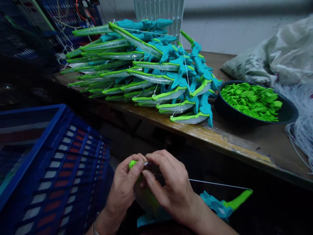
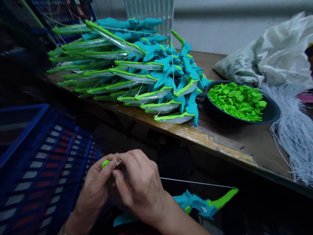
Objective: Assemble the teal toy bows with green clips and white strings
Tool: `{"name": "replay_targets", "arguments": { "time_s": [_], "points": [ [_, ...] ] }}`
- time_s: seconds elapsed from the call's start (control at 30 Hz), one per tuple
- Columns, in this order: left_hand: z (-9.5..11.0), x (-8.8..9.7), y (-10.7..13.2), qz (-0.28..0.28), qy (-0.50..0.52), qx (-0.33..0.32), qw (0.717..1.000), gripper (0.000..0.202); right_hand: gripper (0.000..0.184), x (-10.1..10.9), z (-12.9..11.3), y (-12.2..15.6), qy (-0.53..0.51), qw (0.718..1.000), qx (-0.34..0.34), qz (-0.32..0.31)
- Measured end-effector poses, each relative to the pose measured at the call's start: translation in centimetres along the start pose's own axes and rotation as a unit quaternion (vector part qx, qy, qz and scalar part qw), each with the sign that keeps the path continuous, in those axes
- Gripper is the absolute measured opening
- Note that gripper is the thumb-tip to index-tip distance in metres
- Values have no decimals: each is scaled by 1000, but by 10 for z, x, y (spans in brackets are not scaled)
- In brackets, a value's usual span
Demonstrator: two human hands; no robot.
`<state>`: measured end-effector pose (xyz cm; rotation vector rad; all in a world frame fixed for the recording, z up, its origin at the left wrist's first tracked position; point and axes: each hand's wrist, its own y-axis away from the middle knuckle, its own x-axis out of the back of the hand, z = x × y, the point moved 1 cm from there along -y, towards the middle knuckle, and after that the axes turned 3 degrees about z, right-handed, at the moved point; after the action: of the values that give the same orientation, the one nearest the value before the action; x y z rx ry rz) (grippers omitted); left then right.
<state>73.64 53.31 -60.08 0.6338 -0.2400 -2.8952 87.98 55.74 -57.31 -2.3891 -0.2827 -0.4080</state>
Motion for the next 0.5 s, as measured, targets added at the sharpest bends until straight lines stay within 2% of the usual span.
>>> {"name": "replay_targets", "arguments": {
  "time_s": [0.1, 0.17, 0.33, 0.4, 0.5],
  "points": [
    [0, -1, 1, -14, -4, 7, 1000, 20, 13, 2, 2, -3, -10, 1000, -5, -18],
    [0, -2, 2, -32, -11, 12, 999, 23, 15, 8, 2, -5, 9, 999, 0, -36],
    [-1, -6, -4, -58, -29, 12, 998, 29, 23, 32, -7, 0, 166, 980, 42, -101],
    [-1, -12, -7, -96, -25, 6, 995, 32, 25, 38, -10, 4, 234, 966, 87, -67],
    [5, -30, -6, -133, 5, 18, 991, 36, 25, 41, -16, 4, 309, 936, 167, 28]
  ]
}}
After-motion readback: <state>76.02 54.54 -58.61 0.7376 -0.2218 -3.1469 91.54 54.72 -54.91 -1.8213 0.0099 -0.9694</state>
